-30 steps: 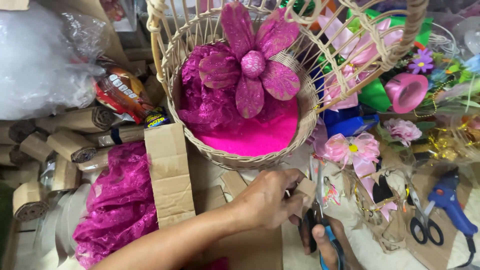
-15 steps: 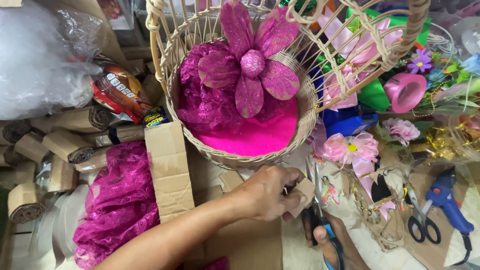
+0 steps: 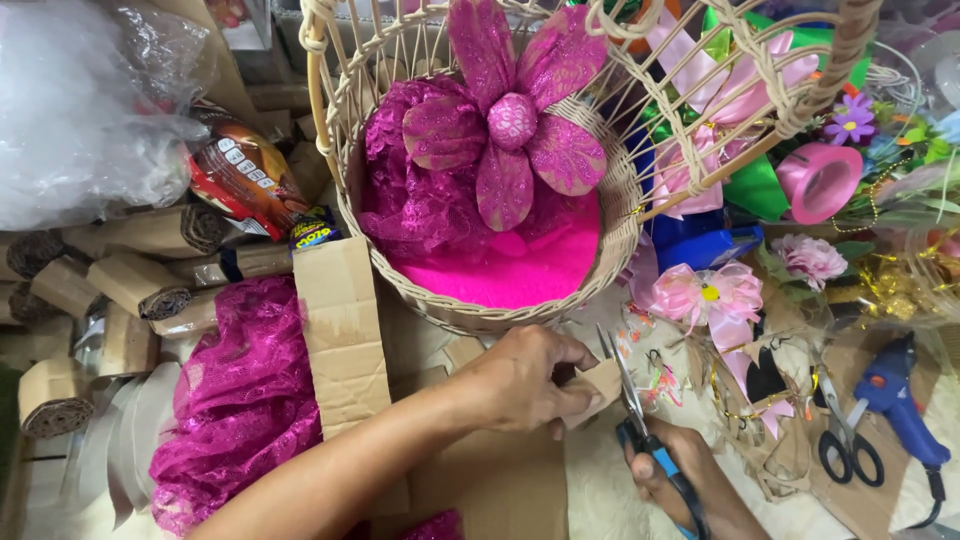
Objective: The person uses scissors to cut a piece of cardboard into smaller rectangular pieces and then trims them into rounded shapes. The cut pieces are placed into a nearby wicker basket containing pink decorative material.
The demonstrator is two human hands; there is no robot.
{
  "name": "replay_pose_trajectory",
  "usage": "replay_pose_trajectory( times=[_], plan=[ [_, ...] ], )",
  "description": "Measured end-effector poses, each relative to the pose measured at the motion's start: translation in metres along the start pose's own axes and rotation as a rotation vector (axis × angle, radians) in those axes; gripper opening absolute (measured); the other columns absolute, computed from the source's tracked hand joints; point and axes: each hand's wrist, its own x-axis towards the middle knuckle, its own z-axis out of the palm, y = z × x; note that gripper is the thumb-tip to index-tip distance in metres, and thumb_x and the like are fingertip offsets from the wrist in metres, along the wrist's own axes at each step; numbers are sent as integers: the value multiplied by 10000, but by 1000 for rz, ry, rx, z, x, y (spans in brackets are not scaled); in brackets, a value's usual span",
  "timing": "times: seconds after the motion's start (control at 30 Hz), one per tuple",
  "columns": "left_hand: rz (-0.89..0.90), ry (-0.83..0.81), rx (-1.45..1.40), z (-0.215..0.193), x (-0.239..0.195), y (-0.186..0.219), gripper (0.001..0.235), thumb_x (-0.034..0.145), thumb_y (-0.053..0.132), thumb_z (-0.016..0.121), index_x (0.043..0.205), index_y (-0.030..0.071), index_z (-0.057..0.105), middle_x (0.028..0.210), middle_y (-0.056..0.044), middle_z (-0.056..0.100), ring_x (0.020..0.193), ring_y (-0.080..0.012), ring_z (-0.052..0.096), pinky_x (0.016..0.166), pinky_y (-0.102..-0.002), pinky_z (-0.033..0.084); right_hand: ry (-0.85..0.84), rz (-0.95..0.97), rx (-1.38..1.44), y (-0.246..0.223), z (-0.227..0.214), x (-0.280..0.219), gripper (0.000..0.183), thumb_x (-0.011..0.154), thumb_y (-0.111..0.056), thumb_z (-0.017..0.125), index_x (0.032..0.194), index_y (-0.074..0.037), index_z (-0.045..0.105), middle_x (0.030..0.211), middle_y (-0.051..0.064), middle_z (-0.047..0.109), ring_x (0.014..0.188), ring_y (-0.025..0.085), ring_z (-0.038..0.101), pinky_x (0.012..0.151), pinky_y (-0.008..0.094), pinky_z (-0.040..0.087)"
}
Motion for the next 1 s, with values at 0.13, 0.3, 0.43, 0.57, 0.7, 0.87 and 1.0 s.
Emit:
replay_pose_trajectory(
  times=[0.13, 0.3, 0.43, 0.57, 0.7, 0.87, 1.0],
  plan=[
    [65, -50, 127, -4, -1, 1, 134, 847, 153, 644, 718, 127, 671, 540, 33, 656, 493, -69, 594, 546, -264, 502, -64, -172, -312, -6, -7, 6, 764, 717, -891, 375, 740, -167, 615, 621, -38, 594, 545, 120, 546, 528, 291, 452],
    [-18, -31, 134, -4, 1, -12, 85, 816, 168, 651, 789, 128, 721, 560, 19, 666, 516, -88, 571, 545, -281, 471, -43, -131, -157, -10, -5, 6, 721, 713, -810, 525, 705, -97, 635, 489, 25, 606, 427, 129, 597, 426, 291, 485],
    [-117, 26, 175, -6, -4, -19, 168, 824, 301, 769, 908, 157, 793, 663, 37, 582, 636, -108, 501, 603, -305, 426, -9, -186, -230, -11, -13, 1, 530, 827, -621, 622, 693, -109, 611, 484, -3, 547, 427, 110, 498, 399, 296, 405],
    [-49, 75, 258, -9, -16, -19, 313, 940, 345, 652, 749, 105, 589, 648, -46, 529, 641, -209, 465, 638, -401, 412, -66, -136, -516, -21, -22, 5, 490, 830, -641, 635, 735, -164, 570, 565, -38, 533, 514, 90, 487, 502, 298, 401],
    [-7, 10, 342, -11, -26, -8, 196, 924, 301, 630, 780, 196, 712, 690, 68, 743, 673, -140, 715, 671, -325, 521, -169, -42, -616, -52, -20, 7, 412, 768, -622, 646, 835, -217, 614, 700, -61, 768, 616, 133, 727, 614, 312, 525],
    [-100, 7, 249, -11, -34, -3, 143, 933, 292, 640, 850, 192, 702, 672, 72, 724, 650, -126, 651, 686, -306, 509, -291, -189, -619, -64, -23, 5, 596, 791, -792, 494, 853, -209, 599, 672, -45, 657, 576, 151, 639, 590, 308, 493],
    [-137, 51, 235, -10, -33, -10, 190, 911, 334, 672, 891, 151, 715, 720, 1, 707, 679, -174, 601, 673, -341, 483, -317, -192, -633, -71, -23, 1, 631, 786, -820, 443, 852, -209, 583, 657, -42, 646, 547, 168, 644, 574, 319, 500]
  ],
)
